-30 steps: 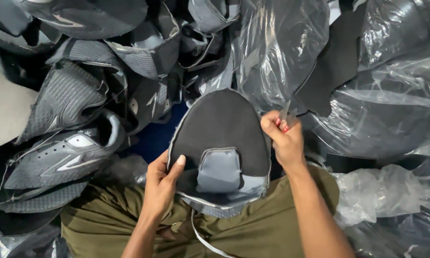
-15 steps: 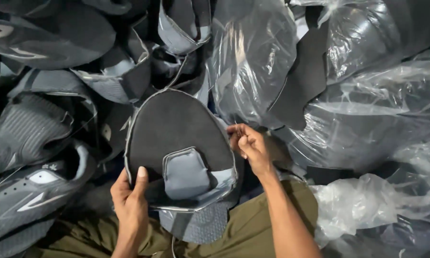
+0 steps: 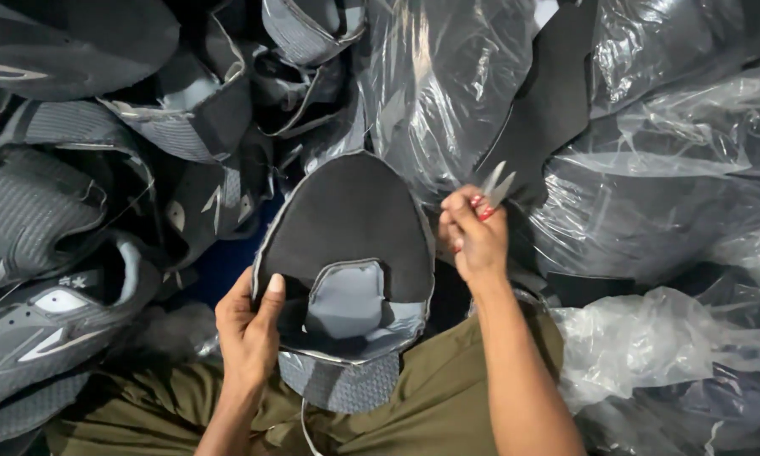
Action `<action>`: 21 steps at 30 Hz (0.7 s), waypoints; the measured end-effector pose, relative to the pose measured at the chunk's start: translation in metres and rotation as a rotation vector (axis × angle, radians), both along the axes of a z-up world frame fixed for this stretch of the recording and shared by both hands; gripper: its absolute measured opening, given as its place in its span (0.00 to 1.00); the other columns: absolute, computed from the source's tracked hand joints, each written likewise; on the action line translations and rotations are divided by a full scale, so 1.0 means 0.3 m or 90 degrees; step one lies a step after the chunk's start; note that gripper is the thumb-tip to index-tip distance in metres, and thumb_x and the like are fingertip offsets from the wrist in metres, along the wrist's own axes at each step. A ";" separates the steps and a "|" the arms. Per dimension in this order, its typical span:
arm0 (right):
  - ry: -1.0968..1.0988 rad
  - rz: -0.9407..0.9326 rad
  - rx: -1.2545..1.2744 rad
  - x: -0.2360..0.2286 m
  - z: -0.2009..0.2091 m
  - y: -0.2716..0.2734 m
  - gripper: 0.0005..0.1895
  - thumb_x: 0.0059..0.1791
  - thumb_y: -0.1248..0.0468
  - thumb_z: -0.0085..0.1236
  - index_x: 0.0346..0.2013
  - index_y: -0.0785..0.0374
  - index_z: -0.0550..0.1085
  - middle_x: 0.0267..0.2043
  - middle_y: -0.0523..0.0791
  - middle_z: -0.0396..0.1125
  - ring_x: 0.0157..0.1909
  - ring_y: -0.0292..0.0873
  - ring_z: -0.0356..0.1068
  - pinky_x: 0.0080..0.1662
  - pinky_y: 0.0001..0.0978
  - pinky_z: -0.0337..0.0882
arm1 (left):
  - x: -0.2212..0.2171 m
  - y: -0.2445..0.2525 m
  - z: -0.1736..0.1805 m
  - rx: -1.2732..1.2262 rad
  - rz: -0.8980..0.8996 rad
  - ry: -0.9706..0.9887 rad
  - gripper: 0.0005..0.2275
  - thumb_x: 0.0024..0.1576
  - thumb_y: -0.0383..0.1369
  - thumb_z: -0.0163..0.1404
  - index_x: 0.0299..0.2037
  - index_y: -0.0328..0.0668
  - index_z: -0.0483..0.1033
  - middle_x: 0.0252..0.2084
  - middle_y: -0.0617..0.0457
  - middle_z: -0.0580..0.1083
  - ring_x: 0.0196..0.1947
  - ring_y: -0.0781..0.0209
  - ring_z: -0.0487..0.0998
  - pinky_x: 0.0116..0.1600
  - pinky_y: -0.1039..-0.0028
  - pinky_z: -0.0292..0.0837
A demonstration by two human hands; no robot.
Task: The person uses trimming snips to remove excess material and threads from grey shoe upper components.
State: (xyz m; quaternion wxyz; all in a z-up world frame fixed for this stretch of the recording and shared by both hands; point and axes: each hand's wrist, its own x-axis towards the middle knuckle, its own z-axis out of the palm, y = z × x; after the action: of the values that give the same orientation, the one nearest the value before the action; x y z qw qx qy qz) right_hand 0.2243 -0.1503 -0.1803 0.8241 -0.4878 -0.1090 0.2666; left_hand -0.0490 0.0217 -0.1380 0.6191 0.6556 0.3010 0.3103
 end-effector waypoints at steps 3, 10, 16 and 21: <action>-0.109 -0.029 0.029 0.026 -0.001 -0.016 0.11 0.52 0.61 0.64 0.33 0.65 0.74 0.26 0.42 0.67 0.18 0.31 0.56 0.23 0.23 0.55 | -0.006 0.003 0.011 -0.002 0.009 -0.006 0.08 0.65 0.31 0.50 0.46 0.33 0.78 0.35 0.63 0.74 0.34 0.76 0.68 0.40 0.83 0.65; -0.101 0.113 -0.058 -0.040 0.007 0.004 0.13 0.49 0.57 0.57 0.41 0.63 0.79 0.28 0.39 0.69 0.18 0.27 0.53 0.21 0.19 0.49 | -0.011 -0.015 0.026 -0.002 0.002 -0.008 0.08 0.64 0.32 0.50 0.43 0.34 0.77 0.31 0.65 0.72 0.31 0.76 0.67 0.37 0.82 0.64; -0.091 0.066 -0.007 -0.046 0.001 0.018 0.11 0.54 0.60 0.62 0.31 0.62 0.72 0.24 0.38 0.62 0.18 0.29 0.54 0.21 0.22 0.51 | -0.026 -0.003 -0.017 0.013 0.006 0.001 0.09 0.66 0.32 0.51 0.39 0.32 0.75 0.29 0.63 0.67 0.30 0.74 0.62 0.35 0.80 0.60; -0.134 0.037 -0.015 -0.050 0.023 0.004 0.14 0.55 0.55 0.61 0.34 0.63 0.72 0.29 0.40 0.65 0.19 0.29 0.54 0.22 0.22 0.53 | -0.034 0.022 0.067 -0.048 0.059 -0.100 0.10 0.64 0.32 0.49 0.49 0.32 0.78 0.40 0.62 0.77 0.38 0.76 0.72 0.45 0.82 0.69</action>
State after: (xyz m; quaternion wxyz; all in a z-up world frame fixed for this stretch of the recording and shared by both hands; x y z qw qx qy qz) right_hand 0.2094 -0.1492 -0.1733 0.7945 -0.5191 -0.2058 0.2386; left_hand -0.0592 0.0283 -0.1179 0.6500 0.5908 0.2930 0.3776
